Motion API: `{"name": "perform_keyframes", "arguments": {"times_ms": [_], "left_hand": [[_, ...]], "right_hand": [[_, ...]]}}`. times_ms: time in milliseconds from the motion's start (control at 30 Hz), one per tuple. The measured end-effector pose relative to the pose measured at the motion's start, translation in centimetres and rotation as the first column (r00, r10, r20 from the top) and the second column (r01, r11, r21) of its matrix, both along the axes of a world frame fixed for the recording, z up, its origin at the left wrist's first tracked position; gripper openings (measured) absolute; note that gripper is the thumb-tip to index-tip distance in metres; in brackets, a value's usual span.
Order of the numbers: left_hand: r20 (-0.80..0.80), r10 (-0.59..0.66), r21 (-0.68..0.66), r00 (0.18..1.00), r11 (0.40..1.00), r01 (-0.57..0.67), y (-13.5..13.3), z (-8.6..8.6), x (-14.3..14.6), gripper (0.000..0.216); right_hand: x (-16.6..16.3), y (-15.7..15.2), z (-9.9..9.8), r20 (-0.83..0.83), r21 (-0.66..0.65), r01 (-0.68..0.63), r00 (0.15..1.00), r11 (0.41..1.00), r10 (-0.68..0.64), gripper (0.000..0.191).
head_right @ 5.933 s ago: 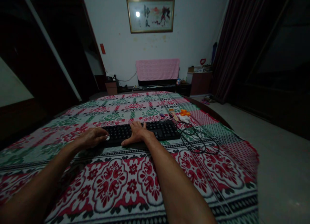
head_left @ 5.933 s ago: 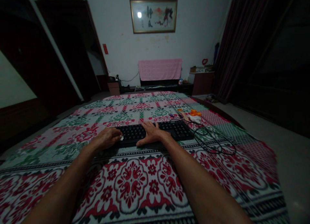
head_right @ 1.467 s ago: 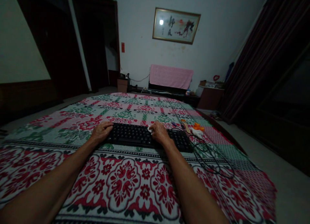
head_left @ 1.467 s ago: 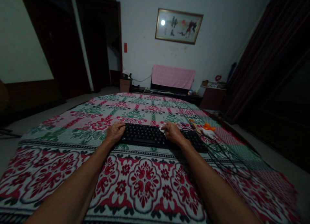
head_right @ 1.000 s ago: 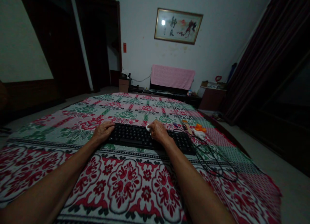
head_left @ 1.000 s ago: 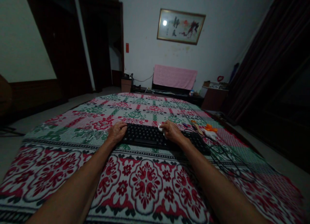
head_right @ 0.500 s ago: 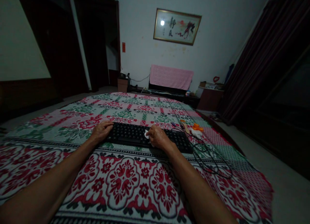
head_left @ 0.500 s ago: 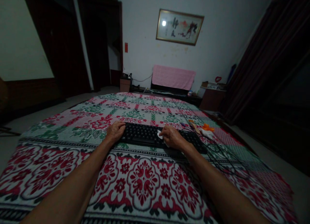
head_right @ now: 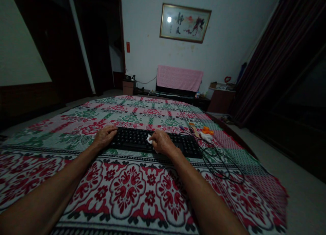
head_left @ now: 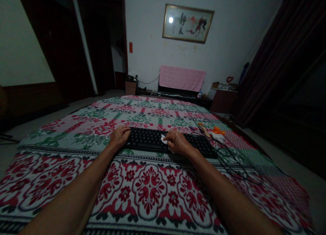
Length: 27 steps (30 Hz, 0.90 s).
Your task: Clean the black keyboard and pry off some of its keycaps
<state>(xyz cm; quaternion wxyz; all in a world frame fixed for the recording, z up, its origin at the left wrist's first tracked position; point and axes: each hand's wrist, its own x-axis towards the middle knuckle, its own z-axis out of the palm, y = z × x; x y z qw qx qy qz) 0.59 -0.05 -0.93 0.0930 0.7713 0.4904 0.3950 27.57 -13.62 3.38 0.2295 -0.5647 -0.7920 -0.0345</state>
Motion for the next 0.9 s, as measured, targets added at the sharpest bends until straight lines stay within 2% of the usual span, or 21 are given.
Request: {"name": "perform_keyframes", "arguments": {"times_ms": [167,367,533,767,900], "left_hand": [[0.001,-0.007,0.0,1.0,1.0,0.007,-0.1,0.1,0.0,0.032],[0.001,-0.008,-0.001,1.0,1.0,0.008,0.1,0.0,-0.1,0.031],[0.011,-0.008,-0.002,1.0,1.0,0.008,0.1,-0.2,0.0,0.032],[0.028,-0.009,-0.007,1.0,1.0,0.01,0.1,-0.1,0.0,0.03],[0.044,-0.008,-0.006,0.999,1.0,0.008,0.3,-0.2,-0.1,0.031]], "right_hand": [[0.1,-0.5,0.8,-0.015,-0.078,-0.011,1.0,0.997,0.01,0.029],[-1.0,-0.1,0.5,-0.019,0.077,-0.081,0.996,0.994,0.083,0.033],[-1.7,-0.4,0.1,0.026,0.025,-0.061,0.998,0.998,0.061,0.028],[-1.7,-1.3,0.9,-0.023,-0.037,-0.018,1.0,0.999,0.017,0.026],[-2.4,-0.4,1.2,-0.054,0.057,-0.099,0.993,0.993,0.102,0.028]]}}
